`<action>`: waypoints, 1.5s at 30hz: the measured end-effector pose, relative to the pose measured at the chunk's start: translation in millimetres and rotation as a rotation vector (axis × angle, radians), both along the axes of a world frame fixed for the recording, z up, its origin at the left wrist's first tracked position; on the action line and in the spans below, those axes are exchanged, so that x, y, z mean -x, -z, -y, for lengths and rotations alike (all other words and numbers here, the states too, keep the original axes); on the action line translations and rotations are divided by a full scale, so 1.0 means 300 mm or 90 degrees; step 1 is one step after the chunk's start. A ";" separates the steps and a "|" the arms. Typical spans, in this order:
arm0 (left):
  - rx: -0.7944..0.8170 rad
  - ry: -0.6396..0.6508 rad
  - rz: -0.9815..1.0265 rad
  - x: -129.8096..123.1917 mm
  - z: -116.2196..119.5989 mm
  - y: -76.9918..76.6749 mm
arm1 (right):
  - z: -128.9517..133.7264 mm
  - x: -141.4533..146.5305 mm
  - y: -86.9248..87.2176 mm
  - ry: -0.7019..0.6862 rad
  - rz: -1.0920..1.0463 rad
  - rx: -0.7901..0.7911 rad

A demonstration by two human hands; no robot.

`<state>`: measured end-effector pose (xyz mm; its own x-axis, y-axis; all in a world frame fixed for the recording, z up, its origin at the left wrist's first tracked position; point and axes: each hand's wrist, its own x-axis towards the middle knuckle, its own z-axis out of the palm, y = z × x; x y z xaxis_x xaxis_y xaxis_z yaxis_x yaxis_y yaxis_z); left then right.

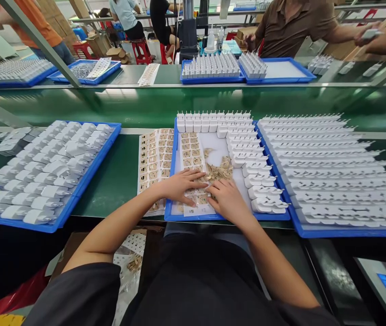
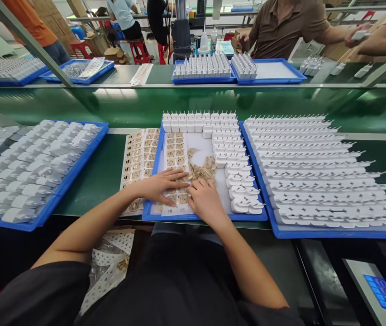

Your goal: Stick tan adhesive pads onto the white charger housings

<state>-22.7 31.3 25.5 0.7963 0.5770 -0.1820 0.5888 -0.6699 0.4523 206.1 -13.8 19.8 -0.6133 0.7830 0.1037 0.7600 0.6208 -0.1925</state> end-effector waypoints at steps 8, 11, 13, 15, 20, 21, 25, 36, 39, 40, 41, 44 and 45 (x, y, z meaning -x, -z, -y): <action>-0.006 0.009 0.013 0.013 0.001 0.015 | 0.008 -0.004 -0.013 -0.011 0.028 -0.024; -0.009 0.007 0.038 0.017 0.004 0.018 | 0.010 -0.012 -0.006 -0.016 0.024 -0.028; -0.013 0.004 0.042 0.017 0.006 0.020 | 0.002 -0.016 -0.002 -0.032 0.026 -0.035; -0.017 0.000 0.038 0.016 0.007 0.022 | -0.014 -0.019 -0.001 -0.054 0.026 -0.034; -0.017 -0.006 0.035 0.013 0.007 0.029 | -0.064 -0.009 -0.022 -0.111 0.038 0.023; -0.015 -0.006 0.034 0.014 0.007 0.030 | -0.072 -0.005 -0.030 -0.117 0.043 0.039; -0.008 -0.009 0.016 0.016 0.007 0.029 | -0.091 0.006 -0.055 -0.131 0.062 0.075; -0.030 -0.027 0.012 0.014 0.018 0.034 | -0.054 -0.041 -0.005 -0.114 -0.010 0.010; -0.031 -0.019 -0.007 0.014 0.016 0.033 | -0.068 -0.038 -0.002 -0.123 0.010 0.006; -0.030 -0.014 -0.017 0.013 0.015 0.031 | -0.074 -0.035 -0.006 -0.127 0.022 0.007; -0.029 -0.010 -0.026 0.013 0.015 0.029 | -0.081 -0.030 -0.012 -0.132 0.035 0.009; -0.031 -0.001 -0.043 0.012 0.014 0.022 | -0.096 -0.009 -0.036 -0.149 0.083 0.010; -0.033 0.000 -0.045 0.012 0.015 0.021 | -0.099 -0.001 -0.042 -0.159 0.099 0.006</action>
